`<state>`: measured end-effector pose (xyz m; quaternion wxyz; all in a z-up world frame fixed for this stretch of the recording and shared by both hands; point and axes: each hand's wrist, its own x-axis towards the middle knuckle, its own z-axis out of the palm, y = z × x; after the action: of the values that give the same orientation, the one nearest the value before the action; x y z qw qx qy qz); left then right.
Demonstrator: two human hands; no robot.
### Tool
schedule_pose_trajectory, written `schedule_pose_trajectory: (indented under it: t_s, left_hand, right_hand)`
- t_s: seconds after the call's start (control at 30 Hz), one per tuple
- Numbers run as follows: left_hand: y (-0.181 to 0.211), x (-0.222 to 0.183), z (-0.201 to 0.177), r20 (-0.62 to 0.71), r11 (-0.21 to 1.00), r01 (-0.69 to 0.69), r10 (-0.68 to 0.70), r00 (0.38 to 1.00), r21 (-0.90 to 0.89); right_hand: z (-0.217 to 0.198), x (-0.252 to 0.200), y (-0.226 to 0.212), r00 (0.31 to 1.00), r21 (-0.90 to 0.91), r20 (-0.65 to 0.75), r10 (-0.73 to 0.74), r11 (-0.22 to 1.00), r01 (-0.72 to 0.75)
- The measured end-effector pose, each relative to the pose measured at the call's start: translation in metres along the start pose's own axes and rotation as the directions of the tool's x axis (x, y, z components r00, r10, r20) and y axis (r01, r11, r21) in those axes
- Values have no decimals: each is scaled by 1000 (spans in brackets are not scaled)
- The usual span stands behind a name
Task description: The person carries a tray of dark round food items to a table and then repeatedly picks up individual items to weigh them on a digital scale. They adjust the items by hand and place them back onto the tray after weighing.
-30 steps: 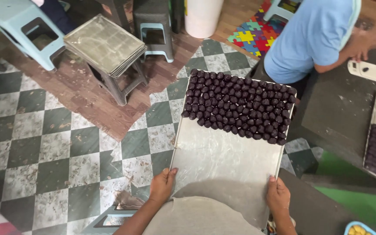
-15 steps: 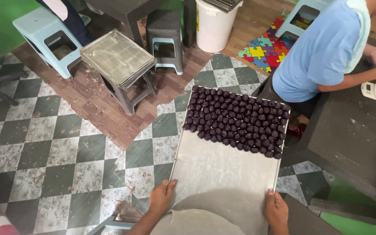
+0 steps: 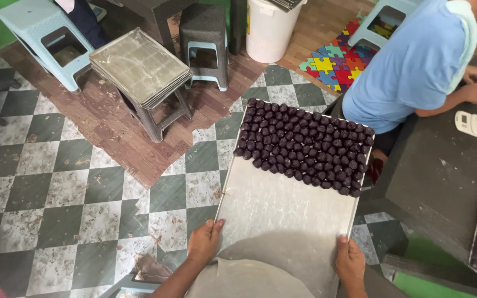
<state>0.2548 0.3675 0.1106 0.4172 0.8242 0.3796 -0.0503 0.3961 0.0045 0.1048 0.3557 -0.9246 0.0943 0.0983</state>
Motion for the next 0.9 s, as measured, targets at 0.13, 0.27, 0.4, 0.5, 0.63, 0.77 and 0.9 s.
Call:
schedule_pose_trajectory:
  t_s: [0.13, 0.27, 0.4, 0.5, 0.63, 0.77, 0.9]
  left_hand:
    - [-13, 14, 6, -49, 999, -50, 49, 998, -21]
    - [-17, 36, -3, -56, 997, -11, 6, 998, -79]
    - [-45, 90, -2, -121, 973, -143, 122, 985, -179]
    - [-20, 123, -48, -10, 994, 50, -51, 999, -100]
    - [-13, 184, -108, -51, 977, -191, 186, 981, -95]
    - [-4, 241, -157, -1, 976, -196, 196, 981, -96]
    - [-10, 296, -168, 110, 976, -214, 218, 970, -46]
  right_hand:
    - [4, 8, -20, 999, 32, 19, 32, 999, -32]
    - [17, 17, -55, 997, 21, 43, 62, 998, -63]
    - [43, 38, -84, 999, -14, 35, -9, 1000, 9]
    - [81, 66, -90, 992, -86, -32, -118, 990, 115]
    - [113, 60, -177, 996, 43, -66, 60, 997, -57]
    - [142, 73, -229, 994, 95, -101, 37, 995, -27]
    - [155, 74, -246, 982, 53, -175, -75, 995, 86]
